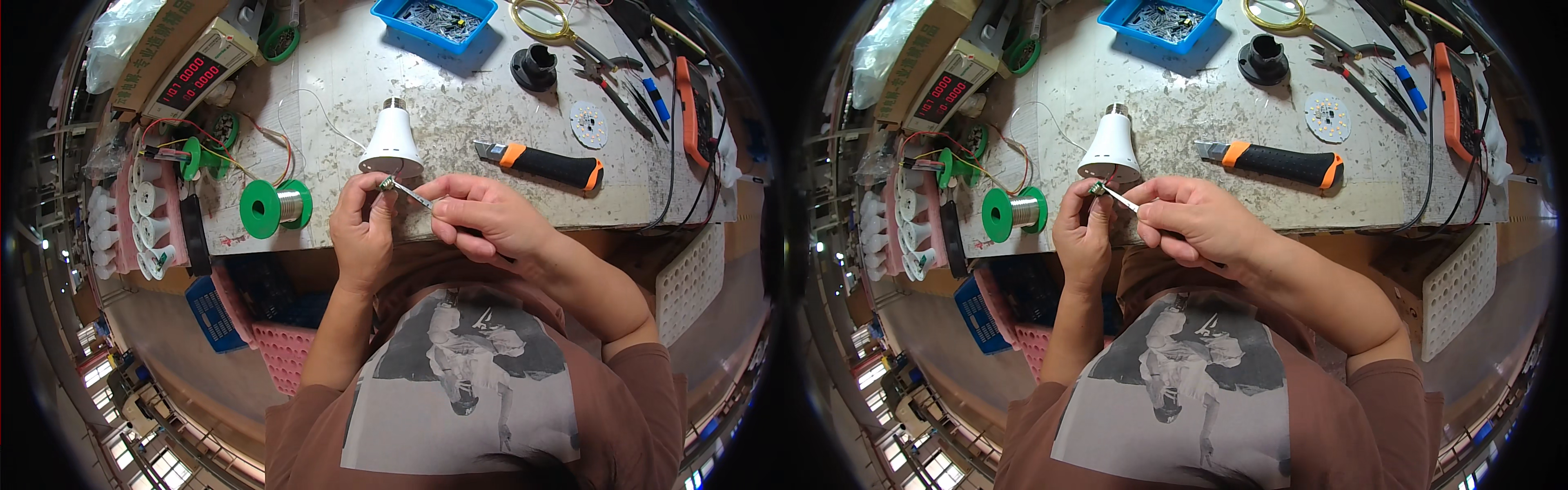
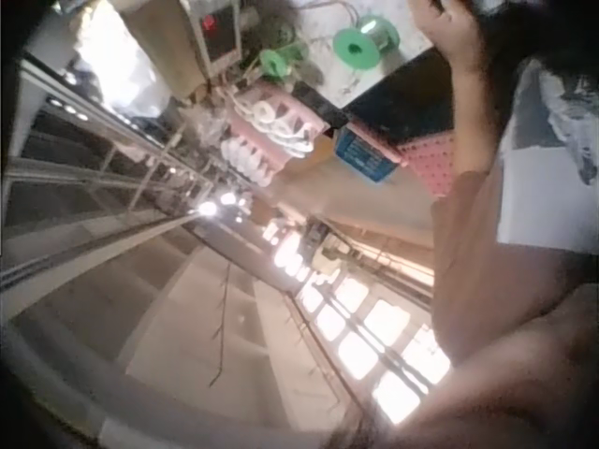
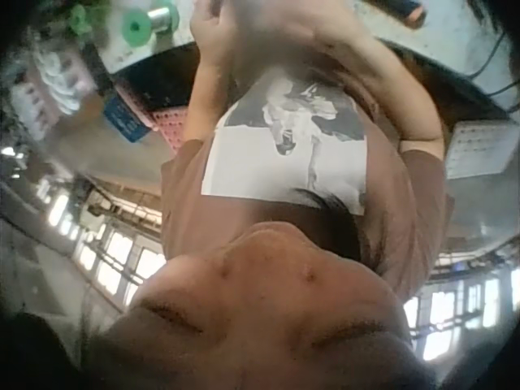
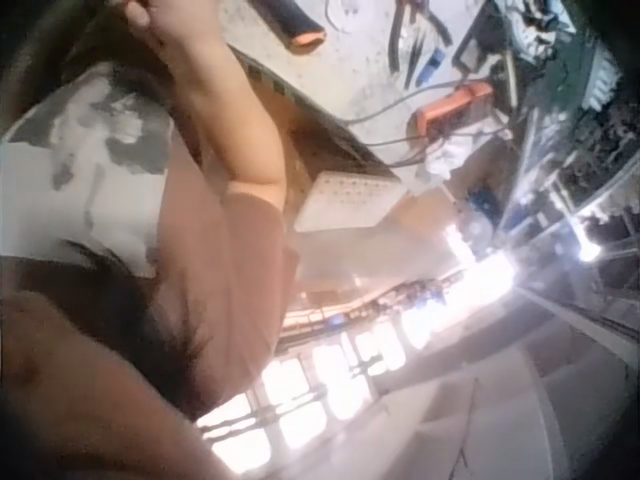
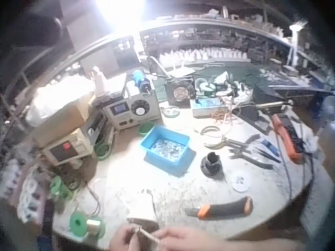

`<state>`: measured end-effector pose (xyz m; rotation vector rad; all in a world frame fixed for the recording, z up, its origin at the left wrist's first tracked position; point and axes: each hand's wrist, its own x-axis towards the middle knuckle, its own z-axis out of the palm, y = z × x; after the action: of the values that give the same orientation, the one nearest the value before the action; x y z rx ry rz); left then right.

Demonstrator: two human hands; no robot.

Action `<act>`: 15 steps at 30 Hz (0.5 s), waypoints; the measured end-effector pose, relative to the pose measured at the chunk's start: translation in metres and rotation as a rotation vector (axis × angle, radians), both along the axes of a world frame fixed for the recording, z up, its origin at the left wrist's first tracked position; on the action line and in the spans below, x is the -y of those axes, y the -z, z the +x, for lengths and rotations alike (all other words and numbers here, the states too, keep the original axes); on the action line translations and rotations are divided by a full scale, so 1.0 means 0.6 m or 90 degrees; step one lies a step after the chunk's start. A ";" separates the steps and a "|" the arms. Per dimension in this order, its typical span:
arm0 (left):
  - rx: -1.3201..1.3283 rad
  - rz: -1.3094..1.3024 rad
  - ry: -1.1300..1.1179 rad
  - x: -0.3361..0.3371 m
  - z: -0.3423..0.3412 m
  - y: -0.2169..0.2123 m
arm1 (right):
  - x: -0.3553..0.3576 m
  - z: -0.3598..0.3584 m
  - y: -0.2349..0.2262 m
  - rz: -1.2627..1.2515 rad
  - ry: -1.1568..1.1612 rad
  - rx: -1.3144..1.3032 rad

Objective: The person solders wires onto a PCB using a soldering iron, then assembles an LED light bulb housing. The wires are stripped with a wire stripper and manipulated with tweezers during the process.

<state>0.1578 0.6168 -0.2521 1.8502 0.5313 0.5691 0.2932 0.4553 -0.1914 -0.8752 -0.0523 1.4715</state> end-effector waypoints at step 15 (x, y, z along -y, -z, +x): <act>0.029 -0.211 0.031 0.004 0.000 -0.031 | -0.016 0.041 0.035 -0.048 -0.001 0.306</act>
<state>0.1579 0.6147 -0.2335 1.5280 0.5148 0.4591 0.3176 0.4650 -0.2127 -1.2743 -0.3557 1.2424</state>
